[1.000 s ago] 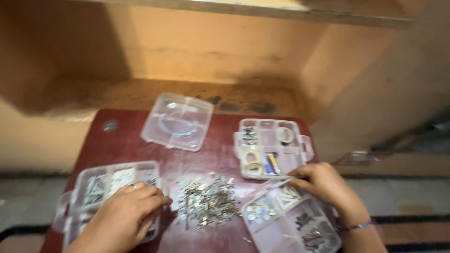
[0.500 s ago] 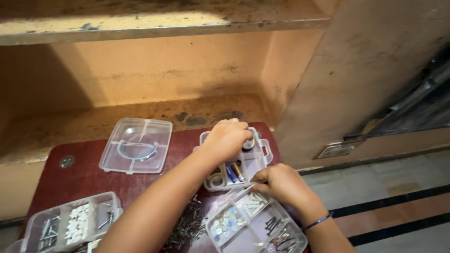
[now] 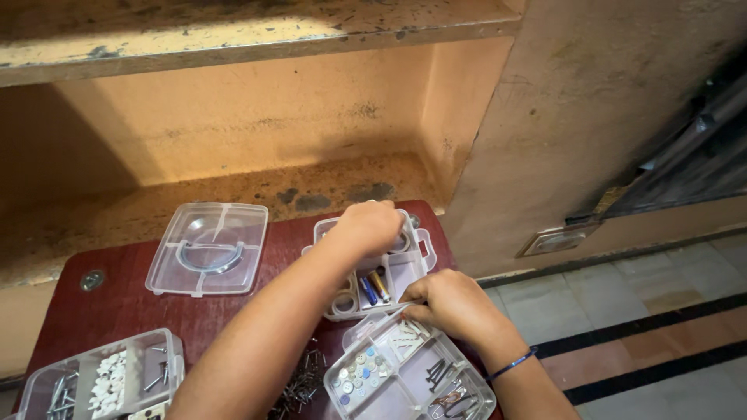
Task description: The person sorts a mixed pile of screws, nails, and fasteners into compartments of several plastic organizer boxes on a table. They pick items from the central pile and place them into specific sections, occasionally moving boxes to access different compartments.
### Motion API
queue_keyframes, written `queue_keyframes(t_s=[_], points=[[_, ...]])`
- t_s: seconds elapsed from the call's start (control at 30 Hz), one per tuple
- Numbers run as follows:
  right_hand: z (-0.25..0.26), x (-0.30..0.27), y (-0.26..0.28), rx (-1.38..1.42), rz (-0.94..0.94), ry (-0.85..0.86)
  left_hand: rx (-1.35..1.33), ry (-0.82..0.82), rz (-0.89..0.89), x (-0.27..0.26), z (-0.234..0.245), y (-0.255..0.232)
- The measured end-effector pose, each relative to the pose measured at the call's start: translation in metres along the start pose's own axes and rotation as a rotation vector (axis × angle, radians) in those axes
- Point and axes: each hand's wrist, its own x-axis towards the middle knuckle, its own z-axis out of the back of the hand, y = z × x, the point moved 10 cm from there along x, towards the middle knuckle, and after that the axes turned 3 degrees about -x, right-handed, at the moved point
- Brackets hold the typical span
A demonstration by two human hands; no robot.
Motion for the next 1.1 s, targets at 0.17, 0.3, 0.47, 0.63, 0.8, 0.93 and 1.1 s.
queue_keyframes(t_s=[0.17, 0.3, 0.47, 0.63, 0.8, 0.93, 1.1], points=[[0.0, -0.001, 0.002, -0.017, 0.004, -0.002, -0.412, -0.13, 0.034, -0.002, 0.003, 0.033], [-0.001, 0.0, -0.001, -0.016, -0.025, 0.01, -0.966, -0.123, 0.0, 0.01, -0.011, 0.042], [-0.002, 0.0, -0.003, -0.031, -0.009, 0.002, -1.396, 0.208, 0.004, 0.01, -0.037, 0.014], [-0.004, 0.0, -0.004, -0.057, -0.007, -0.01, -1.475, 0.314, -0.074, 0.01, -0.048, -0.019], [-0.003, 0.0, -0.006, -0.071, -0.029, 0.004, -1.438, 0.136, -0.058, 0.02, -0.048, -0.008], [-0.003, -0.001, -0.003, -0.024, -0.037, 0.015, -1.124, -0.323, -0.058, -0.002, -0.006, 0.023], [0.001, 0.0, 0.0, 0.0, -0.022, 0.008, -1.072, -0.272, -0.015, -0.092, 0.009, 0.021]])
